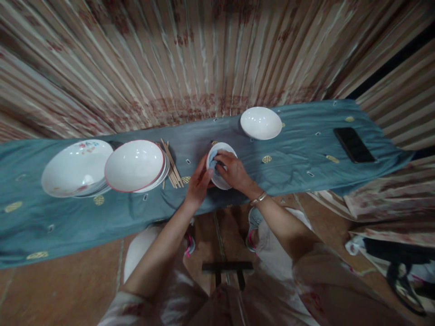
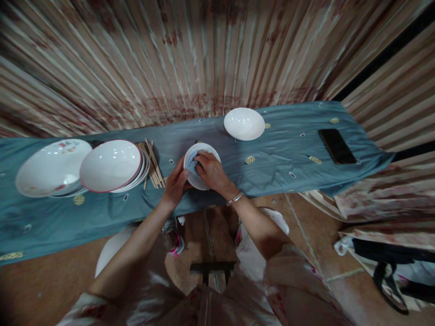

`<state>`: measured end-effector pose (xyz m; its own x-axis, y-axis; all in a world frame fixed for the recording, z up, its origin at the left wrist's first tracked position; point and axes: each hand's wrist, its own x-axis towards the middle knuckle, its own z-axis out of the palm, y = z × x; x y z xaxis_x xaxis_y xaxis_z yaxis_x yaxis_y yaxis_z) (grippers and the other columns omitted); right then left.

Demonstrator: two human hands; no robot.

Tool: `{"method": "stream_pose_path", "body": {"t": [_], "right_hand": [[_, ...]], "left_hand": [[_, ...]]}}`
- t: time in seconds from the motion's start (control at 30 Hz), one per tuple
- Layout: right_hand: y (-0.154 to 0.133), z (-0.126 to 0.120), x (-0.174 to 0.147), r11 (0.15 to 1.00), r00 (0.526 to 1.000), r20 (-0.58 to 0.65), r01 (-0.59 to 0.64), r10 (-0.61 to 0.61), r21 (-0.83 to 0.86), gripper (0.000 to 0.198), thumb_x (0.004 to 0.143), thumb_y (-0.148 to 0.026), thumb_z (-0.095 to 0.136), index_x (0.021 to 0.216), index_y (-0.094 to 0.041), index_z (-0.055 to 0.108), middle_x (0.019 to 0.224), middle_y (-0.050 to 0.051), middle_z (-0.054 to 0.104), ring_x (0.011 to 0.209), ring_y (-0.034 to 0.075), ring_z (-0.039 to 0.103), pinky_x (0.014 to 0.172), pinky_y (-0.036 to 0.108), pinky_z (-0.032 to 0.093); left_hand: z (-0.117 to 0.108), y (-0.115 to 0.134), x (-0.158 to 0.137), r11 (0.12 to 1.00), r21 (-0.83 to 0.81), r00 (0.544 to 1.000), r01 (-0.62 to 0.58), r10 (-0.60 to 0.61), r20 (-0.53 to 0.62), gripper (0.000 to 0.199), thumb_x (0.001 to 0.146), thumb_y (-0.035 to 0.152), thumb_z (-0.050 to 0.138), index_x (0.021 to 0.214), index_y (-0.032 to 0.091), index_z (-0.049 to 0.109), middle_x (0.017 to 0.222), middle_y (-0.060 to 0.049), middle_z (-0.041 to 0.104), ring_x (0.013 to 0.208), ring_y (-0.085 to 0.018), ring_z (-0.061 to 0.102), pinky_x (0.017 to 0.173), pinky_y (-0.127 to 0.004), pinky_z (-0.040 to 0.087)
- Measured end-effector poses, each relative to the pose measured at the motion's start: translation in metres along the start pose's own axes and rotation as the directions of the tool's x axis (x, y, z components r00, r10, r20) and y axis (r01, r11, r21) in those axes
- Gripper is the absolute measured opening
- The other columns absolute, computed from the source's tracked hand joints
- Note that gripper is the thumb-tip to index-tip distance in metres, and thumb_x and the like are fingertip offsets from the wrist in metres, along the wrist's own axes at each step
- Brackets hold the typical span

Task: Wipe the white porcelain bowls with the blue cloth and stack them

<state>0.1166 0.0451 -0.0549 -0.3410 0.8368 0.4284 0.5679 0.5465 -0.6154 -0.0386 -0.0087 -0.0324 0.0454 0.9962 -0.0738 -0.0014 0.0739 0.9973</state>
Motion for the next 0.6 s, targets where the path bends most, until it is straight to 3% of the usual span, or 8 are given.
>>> {"method": "stream_pose_path", "body": {"t": [0.27,0.4,0.6], "right_hand": [[-0.008,-0.013,-0.002,0.96,0.982,0.182,-0.003,0.056,-0.279,0.03,0.095,-0.012,0.042,0.11,-0.009,0.068,0.127,0.022,0.064,0.12,0.03,0.056,0.11,0.047,0.042],[-0.006,-0.017,-0.008,0.965,0.967,0.241,-0.012,0.078,-0.264,0.025,0.094,-0.014,0.047,0.107,-0.011,0.068,0.121,0.02,0.067,0.117,0.03,0.059,0.106,0.045,0.045],[-0.005,-0.021,-0.01,0.986,0.926,0.344,-0.128,0.159,-0.11,0.02,0.09,-0.018,0.055,0.102,-0.015,0.071,0.103,0.011,0.073,0.095,0.022,0.066,0.089,0.034,0.049]], "left_hand": [[0.0,0.0,0.0,0.999,-0.008,0.999,0.044,-0.044,-0.017,0.078,0.082,0.064,0.063,0.149,0.026,0.048,0.146,-0.007,0.059,0.116,-0.031,0.063,0.073,-0.038,0.066],[0.0,-0.001,0.001,0.998,-0.015,0.998,0.055,-0.056,-0.022,0.079,0.082,0.063,0.064,0.149,0.025,0.047,0.141,-0.008,0.062,0.114,-0.032,0.064,0.074,-0.041,0.066],[0.002,0.0,0.0,0.999,-0.034,0.999,0.04,-0.04,-0.017,0.078,0.084,0.061,0.063,0.15,0.024,0.046,0.144,-0.008,0.06,0.117,-0.031,0.064,0.075,-0.039,0.067]]}}
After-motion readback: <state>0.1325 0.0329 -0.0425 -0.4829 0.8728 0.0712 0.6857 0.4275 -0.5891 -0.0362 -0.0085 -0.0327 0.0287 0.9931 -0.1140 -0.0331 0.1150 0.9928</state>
